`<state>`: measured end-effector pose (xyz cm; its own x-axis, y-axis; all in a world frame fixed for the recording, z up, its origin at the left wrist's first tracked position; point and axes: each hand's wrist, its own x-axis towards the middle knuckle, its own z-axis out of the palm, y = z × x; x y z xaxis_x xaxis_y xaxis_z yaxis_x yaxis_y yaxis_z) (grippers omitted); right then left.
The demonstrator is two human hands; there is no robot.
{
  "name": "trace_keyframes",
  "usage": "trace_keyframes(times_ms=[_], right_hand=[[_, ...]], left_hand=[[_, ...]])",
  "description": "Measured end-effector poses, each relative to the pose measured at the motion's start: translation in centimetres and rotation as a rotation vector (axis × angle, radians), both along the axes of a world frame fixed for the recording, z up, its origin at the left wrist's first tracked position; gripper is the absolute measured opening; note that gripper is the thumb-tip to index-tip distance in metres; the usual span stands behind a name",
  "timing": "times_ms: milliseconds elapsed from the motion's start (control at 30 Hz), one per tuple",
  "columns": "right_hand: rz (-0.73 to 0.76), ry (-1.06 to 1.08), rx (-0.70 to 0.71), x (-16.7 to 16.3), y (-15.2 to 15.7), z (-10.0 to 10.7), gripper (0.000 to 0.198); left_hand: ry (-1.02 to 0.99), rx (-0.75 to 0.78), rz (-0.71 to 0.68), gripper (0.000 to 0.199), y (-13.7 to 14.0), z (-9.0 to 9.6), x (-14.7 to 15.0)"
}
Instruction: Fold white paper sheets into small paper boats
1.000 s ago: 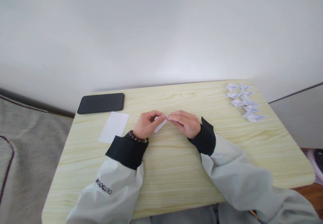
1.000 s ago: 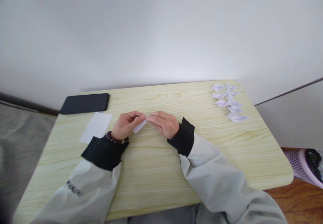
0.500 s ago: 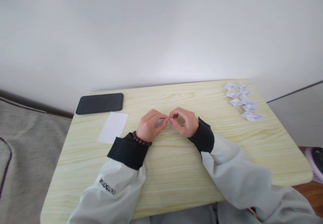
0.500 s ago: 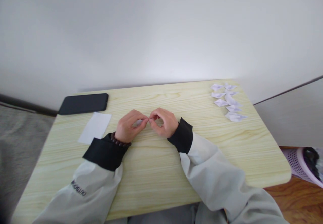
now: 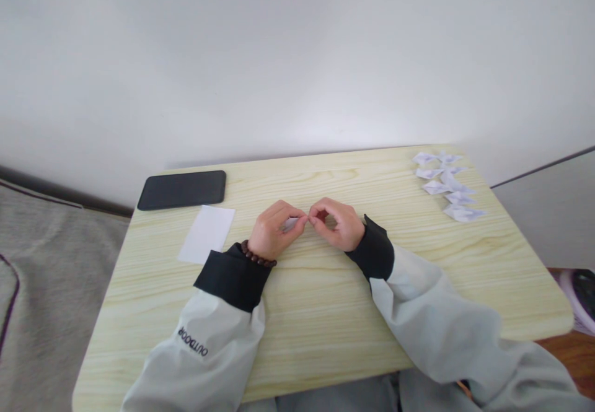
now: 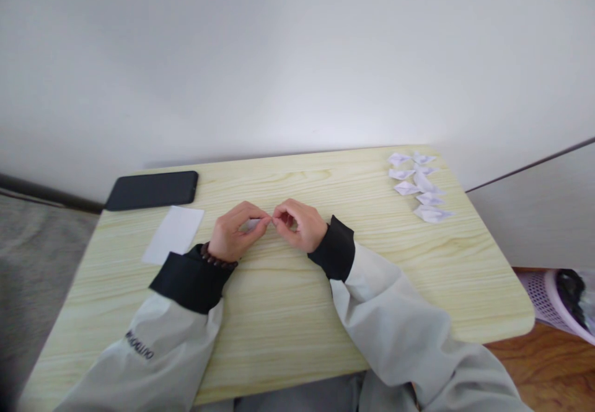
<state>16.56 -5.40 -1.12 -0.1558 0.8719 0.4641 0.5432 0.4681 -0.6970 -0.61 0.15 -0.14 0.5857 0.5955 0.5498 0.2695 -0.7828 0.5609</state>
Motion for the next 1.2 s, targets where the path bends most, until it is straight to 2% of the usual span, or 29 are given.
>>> trace_keyframes(times_ms=[333,533,733,967,1067,1133,1200], right_hand=[[0.083,-0.045,-0.066,0.8,0.3,0.0,0.003],[0.064,0.029,-0.139,1.7,0.5,0.0,0.004],[0.046,0.084,-0.187,1.7,0.3,0.4,0.010],[0.024,0.033,-0.147,1.0,0.4,0.3,0.014],[-0.038,0.051,-0.146,0.9,0.4,0.2,0.014],[-0.094,0.115,-0.151,1.0,0.4,0.2,0.014],[-0.135,0.167,-0.148,1.1,0.3,0.2,0.014]], left_hand=[[0.043,-0.145,-0.041,0.012,0.2,0.2,-0.3],[0.038,-0.282,0.102,0.015,0.9,0.6,-1.0],[0.047,-0.273,0.029,0.014,0.9,0.3,-0.8],[0.096,-0.238,-0.019,0.015,0.6,0.3,-0.5],[0.056,-0.283,0.033,0.018,0.6,0.0,-0.4],[-0.025,-0.366,0.085,0.027,0.7,-0.5,-0.4],[-0.140,-0.465,0.097,0.028,0.9,-1.0,-0.4]])
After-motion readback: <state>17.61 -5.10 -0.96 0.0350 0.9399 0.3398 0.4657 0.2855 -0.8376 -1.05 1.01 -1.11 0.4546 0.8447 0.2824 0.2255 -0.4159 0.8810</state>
